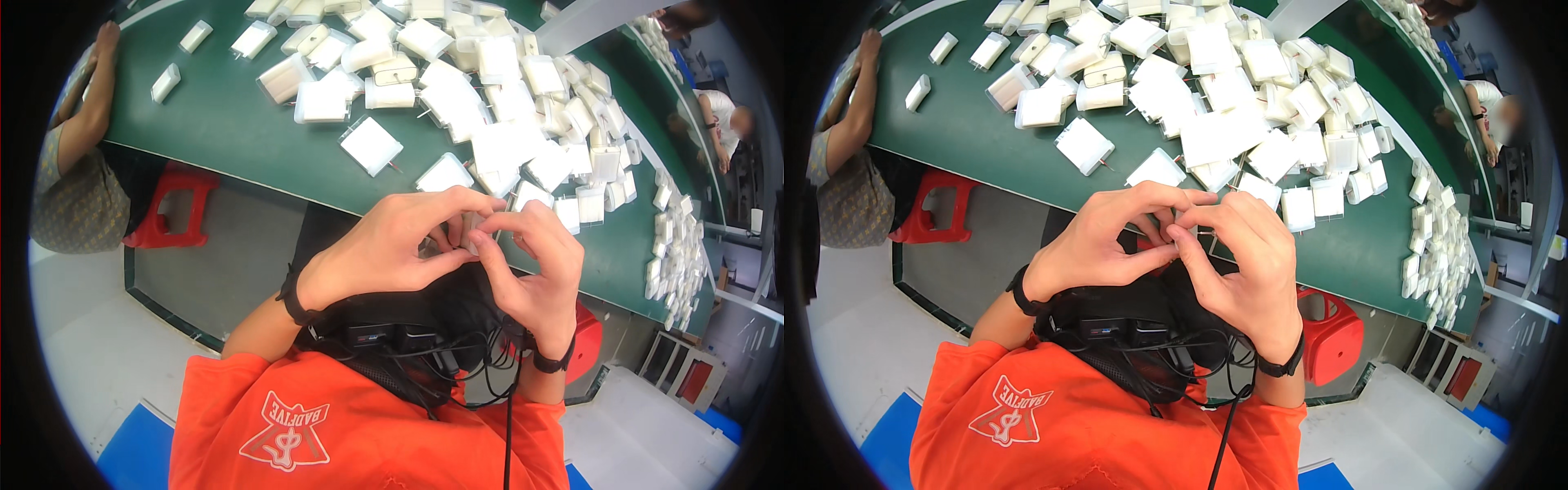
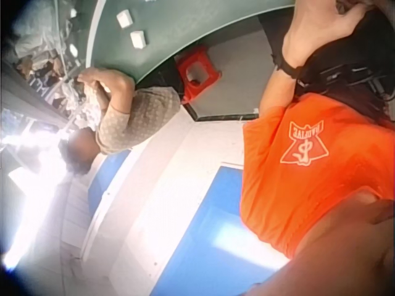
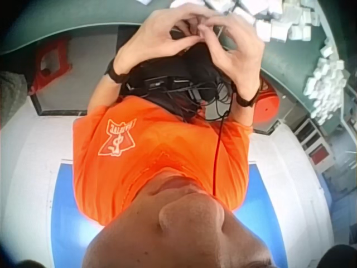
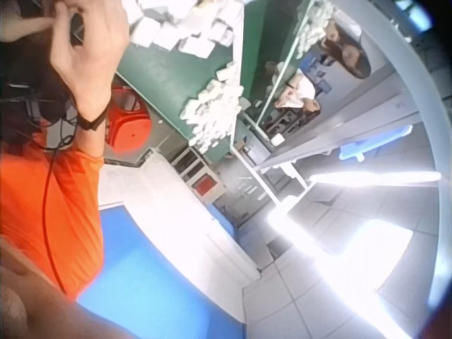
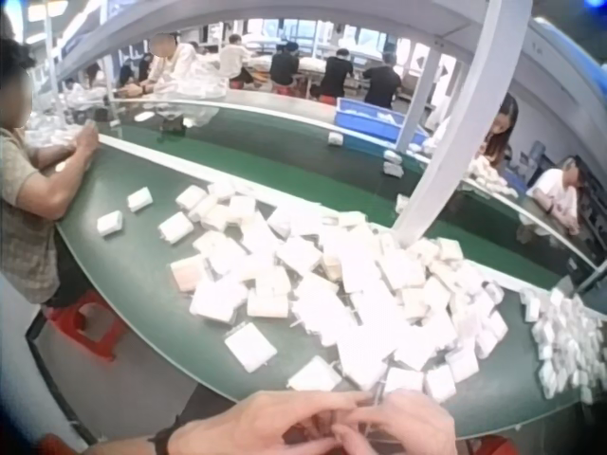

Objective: Manually assembling or checking small white rectangular plastic components at a factory assembly line.

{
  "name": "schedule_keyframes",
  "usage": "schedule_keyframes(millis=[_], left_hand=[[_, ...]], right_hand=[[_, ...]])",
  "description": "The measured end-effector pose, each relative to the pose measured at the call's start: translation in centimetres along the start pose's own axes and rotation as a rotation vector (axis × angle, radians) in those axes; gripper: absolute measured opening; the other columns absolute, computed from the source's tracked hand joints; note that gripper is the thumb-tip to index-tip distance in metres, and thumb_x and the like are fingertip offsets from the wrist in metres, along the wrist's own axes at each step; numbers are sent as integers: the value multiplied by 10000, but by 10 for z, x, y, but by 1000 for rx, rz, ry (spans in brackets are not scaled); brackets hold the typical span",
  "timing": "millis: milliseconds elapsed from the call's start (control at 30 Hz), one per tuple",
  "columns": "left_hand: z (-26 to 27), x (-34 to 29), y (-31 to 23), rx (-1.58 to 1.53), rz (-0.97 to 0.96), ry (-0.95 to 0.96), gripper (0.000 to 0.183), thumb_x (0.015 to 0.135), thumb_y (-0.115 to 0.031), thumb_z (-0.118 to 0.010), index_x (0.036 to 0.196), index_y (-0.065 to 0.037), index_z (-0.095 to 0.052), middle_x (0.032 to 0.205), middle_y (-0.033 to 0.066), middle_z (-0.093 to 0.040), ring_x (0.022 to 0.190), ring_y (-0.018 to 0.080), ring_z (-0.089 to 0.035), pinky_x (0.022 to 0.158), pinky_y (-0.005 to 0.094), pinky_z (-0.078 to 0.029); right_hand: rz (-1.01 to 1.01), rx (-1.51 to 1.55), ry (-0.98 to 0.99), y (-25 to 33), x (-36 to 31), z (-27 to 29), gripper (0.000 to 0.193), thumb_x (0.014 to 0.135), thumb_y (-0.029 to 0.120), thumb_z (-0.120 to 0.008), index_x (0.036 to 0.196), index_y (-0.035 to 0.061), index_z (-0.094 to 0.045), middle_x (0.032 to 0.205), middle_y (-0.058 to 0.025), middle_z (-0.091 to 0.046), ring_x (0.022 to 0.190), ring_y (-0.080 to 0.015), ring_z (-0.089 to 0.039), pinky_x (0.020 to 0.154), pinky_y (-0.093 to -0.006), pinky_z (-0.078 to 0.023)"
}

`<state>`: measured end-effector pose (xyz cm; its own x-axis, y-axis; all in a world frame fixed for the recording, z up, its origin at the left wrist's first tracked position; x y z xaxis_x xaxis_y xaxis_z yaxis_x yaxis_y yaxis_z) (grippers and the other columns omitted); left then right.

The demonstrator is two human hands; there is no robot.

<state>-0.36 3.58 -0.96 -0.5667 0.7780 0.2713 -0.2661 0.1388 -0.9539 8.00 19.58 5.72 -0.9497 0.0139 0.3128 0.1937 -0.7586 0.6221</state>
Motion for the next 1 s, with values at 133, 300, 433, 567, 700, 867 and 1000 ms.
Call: schedule_keyframes(millis=[133, 300, 433, 567, 700, 867, 1000], left_hand=[[2, 0, -4, -3, -21, -9, 504, 844, 40, -817, 1308, -39, -637, 1361, 125, -727, 913, 216, -786, 736, 308, -652], [3, 0, -9, -46, -22, -16, 446, 875, 25, -779, 1293, -49, -642, 956, 90, -724, 833, 210, -754, 743, 331, -652], [3, 1, -9, -36, -30, -6, 457, 860, 41, -784, 1280, -48, -630, 945, 95, -726, 821, 228, -755, 739, 334, -651], [1, -4, -1, -103, 24, -31, 498, 851, 50, -784, 1309, -51, -615, 937, 92, -727, 822, 230, -754, 740, 340, -655], [0, 0, -2, -67, 5, -25, 560, 799, 107, -803, 1315, -25, -628, 1089, 100, -709, 837, 182, -754, 734, 304, -652], [1, -1, -4, -33, -2, 9, 607, 809, 106, -798, 1375, -18, -617, 1055, 83, -722, 853, 174, -750, 732, 305, -653], [0, -1, -3, -68, 14, 7, 591, 821, 92, -808, 1371, -4, -615, 1161, 91, -752, 913, 177, -764, 745, 303, -657]], right_hand=[[-222, 119, -52, 3, 0, 2, 112, 861, 29, -833, 931, 28, -745, 782, -23, -664, 626, -109, -504, 580, -282, -382], [-335, 194, -83, -13, -2, 2, 82, 887, 22, -820, 954, 17, -774, 758, 26, -650, 616, -46, -352, 557, -236, -274], [-300, 207, -100, -11, 0, -3, 82, 893, 21, -814, 967, 20, -778, 750, 25, -632, 617, -45, -361, 556, -241, -277], [-311, 192, -61, -12, 2, -5, 88, 922, 15, -787, 1008, 10, -769, 716, 36, -579, 619, -42, -363, 560, -237, -282], [-388, 354, -118, -18, -4, 1, 97, 1019, 53, -681, 1053, -2, -754, 774, 18, -583, 665, -54, -401, 604, -236, -320], [-186, 304, -162, -16, -1, 13, 256, 1111, 151, -565, 1066, -16, -754, 911, -42, -596, 805, -136, -500, 753, -275, -404], [-75, 61, -187, -10, -4, 23, 232, 1086, 140, -624, 1022, -32, -765, 944, -69, -653, 860, -173, -576, 808, -289, -451]])
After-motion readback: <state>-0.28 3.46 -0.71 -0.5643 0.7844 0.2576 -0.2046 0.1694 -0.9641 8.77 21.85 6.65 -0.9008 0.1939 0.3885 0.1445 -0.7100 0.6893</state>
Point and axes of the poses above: each hand's wrist, its own x-axis towards the middle knuckle, its own z-axis out of the back of the hand, y = z × x, the point moved 3 cm from there along x, towards the middle knuckle
